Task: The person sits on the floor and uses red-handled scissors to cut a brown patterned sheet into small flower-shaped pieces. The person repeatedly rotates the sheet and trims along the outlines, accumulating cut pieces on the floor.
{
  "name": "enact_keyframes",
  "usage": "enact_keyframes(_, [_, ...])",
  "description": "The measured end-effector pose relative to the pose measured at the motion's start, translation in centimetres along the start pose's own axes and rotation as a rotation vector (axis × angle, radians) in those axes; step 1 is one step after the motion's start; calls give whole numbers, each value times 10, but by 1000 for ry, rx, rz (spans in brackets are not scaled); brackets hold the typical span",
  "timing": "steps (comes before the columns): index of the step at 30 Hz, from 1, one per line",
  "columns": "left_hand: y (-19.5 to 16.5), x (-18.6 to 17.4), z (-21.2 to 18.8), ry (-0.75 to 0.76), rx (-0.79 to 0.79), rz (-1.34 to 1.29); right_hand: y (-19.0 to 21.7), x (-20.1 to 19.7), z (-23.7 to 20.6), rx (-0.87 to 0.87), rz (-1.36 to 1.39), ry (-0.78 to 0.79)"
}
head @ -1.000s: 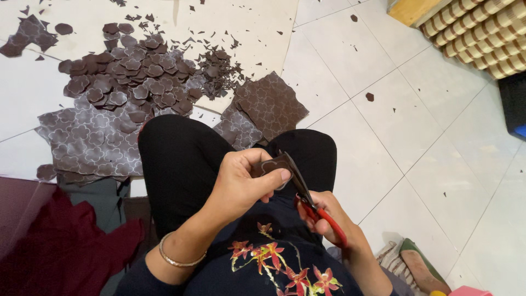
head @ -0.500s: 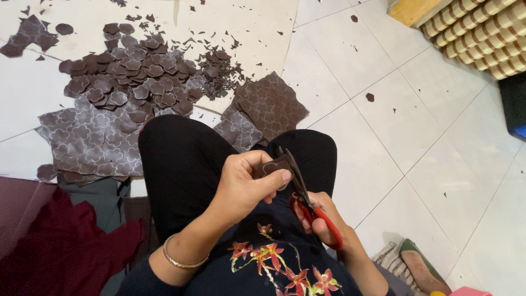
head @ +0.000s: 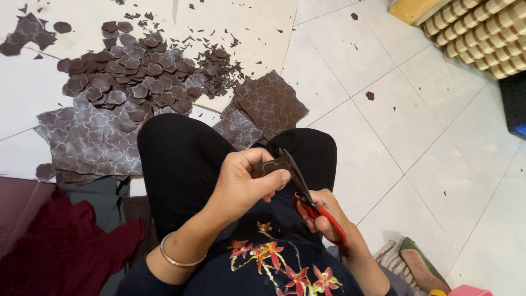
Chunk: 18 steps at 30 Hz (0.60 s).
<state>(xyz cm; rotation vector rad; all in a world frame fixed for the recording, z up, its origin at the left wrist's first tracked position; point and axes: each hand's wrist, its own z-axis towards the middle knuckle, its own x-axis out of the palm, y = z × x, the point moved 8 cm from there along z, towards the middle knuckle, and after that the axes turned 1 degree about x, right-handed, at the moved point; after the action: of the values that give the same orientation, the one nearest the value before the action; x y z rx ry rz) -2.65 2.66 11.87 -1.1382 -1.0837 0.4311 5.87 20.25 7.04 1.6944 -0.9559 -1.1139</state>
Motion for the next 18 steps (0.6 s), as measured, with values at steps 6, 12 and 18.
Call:
enact_keyframes(6, [6, 7, -1, -64, -26, -132, 3, 4, 2, -8, 2, -36])
enact_keyframes(12, [-5, 1, 0, -13, 3, -5, 9, 3, 2, 46, -20, 8])
enact_keyframes(18, [-10, 1, 2, 53, 16, 55, 9, 0, 2, 46, -14, 6])
